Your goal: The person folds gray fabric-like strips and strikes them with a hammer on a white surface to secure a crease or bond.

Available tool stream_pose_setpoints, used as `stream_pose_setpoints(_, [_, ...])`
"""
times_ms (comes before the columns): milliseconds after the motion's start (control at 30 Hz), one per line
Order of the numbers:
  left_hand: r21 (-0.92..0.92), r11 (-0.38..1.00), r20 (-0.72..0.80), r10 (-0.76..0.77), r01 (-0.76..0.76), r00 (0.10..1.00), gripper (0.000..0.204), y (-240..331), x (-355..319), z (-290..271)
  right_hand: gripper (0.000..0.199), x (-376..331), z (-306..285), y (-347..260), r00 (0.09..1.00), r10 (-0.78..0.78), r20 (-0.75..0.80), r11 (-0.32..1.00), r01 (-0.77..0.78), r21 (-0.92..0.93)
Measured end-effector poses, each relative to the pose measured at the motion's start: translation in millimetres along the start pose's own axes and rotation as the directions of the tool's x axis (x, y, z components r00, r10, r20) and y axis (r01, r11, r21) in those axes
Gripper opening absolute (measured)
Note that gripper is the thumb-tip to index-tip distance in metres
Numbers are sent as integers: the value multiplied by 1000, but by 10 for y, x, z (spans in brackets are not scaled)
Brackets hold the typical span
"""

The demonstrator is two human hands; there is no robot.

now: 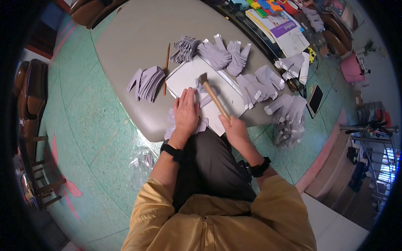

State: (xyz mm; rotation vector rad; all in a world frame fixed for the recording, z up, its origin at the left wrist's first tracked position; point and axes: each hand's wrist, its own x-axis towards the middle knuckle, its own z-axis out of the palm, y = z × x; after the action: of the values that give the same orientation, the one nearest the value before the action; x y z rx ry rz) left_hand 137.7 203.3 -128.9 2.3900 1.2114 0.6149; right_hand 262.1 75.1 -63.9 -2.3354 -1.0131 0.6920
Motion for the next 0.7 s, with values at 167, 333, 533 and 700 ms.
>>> stream_pose_setpoints(167, [63,998,9,21,-21,1000,47,-12,-22,27,47,-81,23,156,993,99,61,989,-105,103])
stream_pose_setpoints(333, [27,999,-42,29,-28,999,47,64,17,-63,49,-1,163,402,996,81,41,996,-82,29])
stream_pose_setpoints(533, [-125,991,5,55,-54,998,35,94,-16,-67,49,-15,182,387,991,121,56,992,-123,35])
stream_pose_setpoints(700, [-230,973,-26,2,-8,1000,19,47,-31,-29,49,-33,209,381,990,137,45,988,-139,65])
